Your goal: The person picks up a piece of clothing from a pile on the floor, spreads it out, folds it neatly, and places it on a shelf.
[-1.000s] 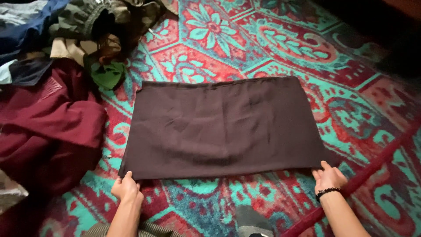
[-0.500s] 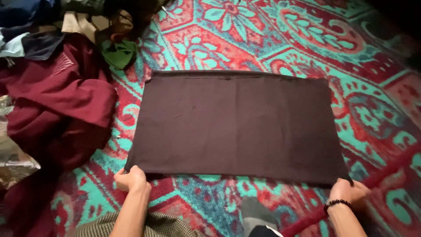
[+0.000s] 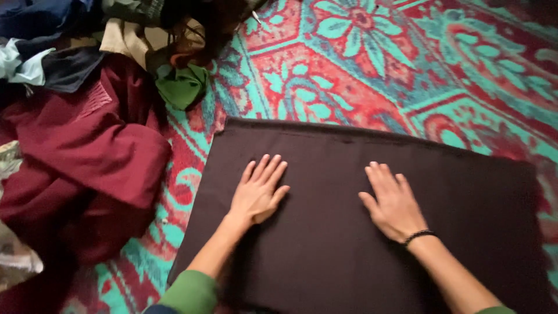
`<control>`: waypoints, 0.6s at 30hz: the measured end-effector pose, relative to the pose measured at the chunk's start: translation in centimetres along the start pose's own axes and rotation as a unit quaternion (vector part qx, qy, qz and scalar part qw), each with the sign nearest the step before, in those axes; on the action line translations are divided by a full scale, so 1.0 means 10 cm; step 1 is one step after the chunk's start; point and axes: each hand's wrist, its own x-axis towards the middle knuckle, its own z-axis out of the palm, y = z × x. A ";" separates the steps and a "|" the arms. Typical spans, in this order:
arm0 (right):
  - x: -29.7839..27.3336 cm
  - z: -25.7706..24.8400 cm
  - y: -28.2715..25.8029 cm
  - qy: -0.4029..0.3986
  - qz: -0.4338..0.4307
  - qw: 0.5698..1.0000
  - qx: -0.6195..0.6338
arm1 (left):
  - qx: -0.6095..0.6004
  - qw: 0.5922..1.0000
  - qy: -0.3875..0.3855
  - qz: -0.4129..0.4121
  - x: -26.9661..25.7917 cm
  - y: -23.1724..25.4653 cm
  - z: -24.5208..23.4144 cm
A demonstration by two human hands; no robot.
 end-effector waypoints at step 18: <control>1.01 0.10 -0.66 0.160 -0.142 0.977 0.016 | -0.037 0.969 0.160 -0.185 0.61 -1.63 0.04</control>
